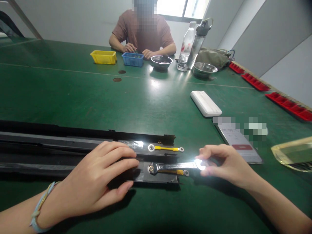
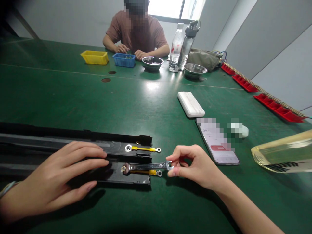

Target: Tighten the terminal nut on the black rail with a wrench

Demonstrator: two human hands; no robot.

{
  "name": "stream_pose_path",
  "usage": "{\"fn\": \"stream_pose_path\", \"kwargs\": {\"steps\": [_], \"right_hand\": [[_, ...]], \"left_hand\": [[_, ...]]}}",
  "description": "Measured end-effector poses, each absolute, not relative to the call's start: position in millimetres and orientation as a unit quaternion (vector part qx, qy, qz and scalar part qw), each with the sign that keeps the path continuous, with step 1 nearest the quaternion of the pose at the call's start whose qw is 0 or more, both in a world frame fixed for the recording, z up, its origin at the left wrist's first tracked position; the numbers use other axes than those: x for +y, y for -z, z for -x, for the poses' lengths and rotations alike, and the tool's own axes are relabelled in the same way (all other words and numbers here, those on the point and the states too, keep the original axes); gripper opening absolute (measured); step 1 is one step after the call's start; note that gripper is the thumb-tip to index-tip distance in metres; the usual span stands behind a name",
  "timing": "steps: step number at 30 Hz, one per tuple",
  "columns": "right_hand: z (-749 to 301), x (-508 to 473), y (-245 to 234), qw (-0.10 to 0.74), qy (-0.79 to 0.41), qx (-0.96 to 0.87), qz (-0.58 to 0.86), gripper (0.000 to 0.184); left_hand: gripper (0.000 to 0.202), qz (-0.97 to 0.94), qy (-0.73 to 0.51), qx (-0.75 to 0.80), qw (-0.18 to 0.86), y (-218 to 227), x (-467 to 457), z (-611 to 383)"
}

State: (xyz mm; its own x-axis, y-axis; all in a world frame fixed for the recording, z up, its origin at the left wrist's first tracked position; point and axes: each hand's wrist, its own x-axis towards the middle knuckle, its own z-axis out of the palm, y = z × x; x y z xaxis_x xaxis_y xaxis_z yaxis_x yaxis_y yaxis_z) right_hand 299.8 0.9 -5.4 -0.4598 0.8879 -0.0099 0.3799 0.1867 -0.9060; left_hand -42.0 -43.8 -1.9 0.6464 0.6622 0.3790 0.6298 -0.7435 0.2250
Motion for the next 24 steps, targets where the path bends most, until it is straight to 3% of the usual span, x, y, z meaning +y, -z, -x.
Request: {"fn": "stream_pose_path", "kwargs": {"steps": [5,14,24], "right_hand": [[-300.2,-3.8,5.2,0.273,-0.530,-0.702,0.389,0.029],[-298.9,-9.3,7.1,0.244,-0.567,-0.702,0.356,0.034],[-296.7,-3.9,6.3,0.315,-0.487,-0.687,0.439,0.028]], "left_hand": [[0.062,-0.896,-0.187,0.404,0.009,6.7,-41.6,41.8],[0.057,-0.891,-0.173,0.420,-0.016,10.2,-38.8,42.7],[0.056,-0.890,-0.178,0.420,-0.015,12.4,-40.4,42.4]]}}
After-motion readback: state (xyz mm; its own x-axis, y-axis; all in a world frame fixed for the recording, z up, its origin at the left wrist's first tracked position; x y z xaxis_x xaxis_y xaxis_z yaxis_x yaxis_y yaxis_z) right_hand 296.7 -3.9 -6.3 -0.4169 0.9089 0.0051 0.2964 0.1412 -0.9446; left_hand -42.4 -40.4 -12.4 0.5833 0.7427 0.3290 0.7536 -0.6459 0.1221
